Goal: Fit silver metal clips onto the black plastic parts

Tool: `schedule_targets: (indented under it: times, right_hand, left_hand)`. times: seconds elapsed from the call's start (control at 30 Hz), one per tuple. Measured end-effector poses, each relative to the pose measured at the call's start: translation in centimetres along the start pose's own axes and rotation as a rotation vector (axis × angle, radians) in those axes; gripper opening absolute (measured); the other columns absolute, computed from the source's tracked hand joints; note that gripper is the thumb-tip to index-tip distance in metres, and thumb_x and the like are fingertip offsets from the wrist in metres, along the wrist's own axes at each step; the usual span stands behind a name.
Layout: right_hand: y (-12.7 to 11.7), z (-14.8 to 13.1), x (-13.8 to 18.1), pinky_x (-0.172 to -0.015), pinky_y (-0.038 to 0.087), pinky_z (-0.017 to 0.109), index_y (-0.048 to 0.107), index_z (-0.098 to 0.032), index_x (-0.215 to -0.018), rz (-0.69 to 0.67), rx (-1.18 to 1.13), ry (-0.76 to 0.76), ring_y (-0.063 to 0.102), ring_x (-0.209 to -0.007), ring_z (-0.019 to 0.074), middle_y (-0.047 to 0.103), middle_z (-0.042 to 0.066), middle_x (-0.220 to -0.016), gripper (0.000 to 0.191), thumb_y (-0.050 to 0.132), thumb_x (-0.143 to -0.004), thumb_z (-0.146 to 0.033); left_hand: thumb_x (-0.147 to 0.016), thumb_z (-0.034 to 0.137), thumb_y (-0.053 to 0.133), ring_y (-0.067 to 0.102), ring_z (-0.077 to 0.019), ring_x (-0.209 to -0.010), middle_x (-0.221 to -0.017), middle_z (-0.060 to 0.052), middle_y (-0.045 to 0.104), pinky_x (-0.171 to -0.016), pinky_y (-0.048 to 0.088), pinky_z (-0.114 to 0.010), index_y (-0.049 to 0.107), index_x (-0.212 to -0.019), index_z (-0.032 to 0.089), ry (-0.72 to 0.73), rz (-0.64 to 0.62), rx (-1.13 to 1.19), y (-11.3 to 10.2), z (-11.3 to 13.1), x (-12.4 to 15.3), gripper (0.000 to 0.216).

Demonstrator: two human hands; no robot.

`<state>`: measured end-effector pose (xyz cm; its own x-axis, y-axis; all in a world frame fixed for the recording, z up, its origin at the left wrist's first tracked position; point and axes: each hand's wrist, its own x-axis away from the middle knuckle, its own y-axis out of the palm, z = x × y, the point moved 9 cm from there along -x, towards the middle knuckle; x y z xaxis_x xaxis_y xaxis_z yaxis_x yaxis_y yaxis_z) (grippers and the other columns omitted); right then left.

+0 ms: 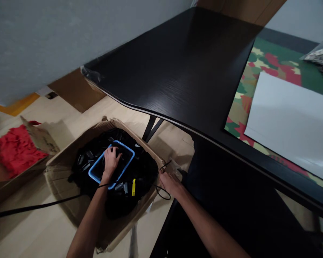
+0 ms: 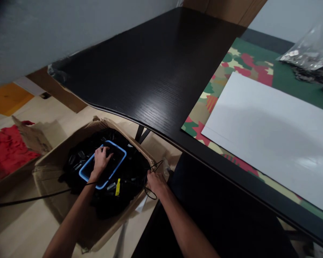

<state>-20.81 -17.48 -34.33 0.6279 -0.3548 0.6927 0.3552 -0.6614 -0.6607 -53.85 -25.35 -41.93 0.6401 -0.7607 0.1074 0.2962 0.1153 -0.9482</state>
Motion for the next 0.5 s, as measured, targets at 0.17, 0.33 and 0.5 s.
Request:
schedule_targets:
  times: [0.17,0.33,0.5]
  right_hand:
    - [0.1,0.0,0.0,-0.085,0.054,0.034,0.052,-0.005,-0.146,0.001,0.005,-0.003,0.074,-0.104,0.0299,0.075,0.021,-0.115,0.050,0.050,-0.097,-0.016]
    - [-0.1,0.0,-0.1,-0.083,0.055,0.033,0.056,-0.005,-0.140,-0.004,-0.005,0.018,0.075,-0.102,0.0298,0.076,0.022,-0.111,0.045,0.051,-0.097,-0.014]
    - [-0.7,-0.2,0.2,-0.085,0.054,0.033,0.058,-0.005,-0.137,-0.004,-0.014,0.018,0.074,-0.105,0.0301,0.075,0.023,-0.115,0.041,0.052,-0.098,-0.014]
  left_hand:
    - [-0.098,0.038,0.053,0.048,-0.0349,-0.125,-0.130,-0.018,0.053,-0.112,0.036,-0.048,0.059,-0.124,0.016,0.016,0.060,0.058,-1.4,0.7,1.4,0.034]
    - [-0.104,0.044,0.042,0.051,-0.0331,-0.123,-0.125,-0.016,0.058,-0.111,0.037,-0.048,0.058,-0.122,0.017,-0.007,0.096,0.128,-2.0,2.0,4.2,0.036]
    - [-0.103,0.039,0.041,0.065,-0.0250,-0.091,-0.097,-0.010,0.069,-0.086,0.052,-0.038,0.065,-0.102,0.020,0.020,-0.067,0.223,3.3,5.6,12.2,0.030]
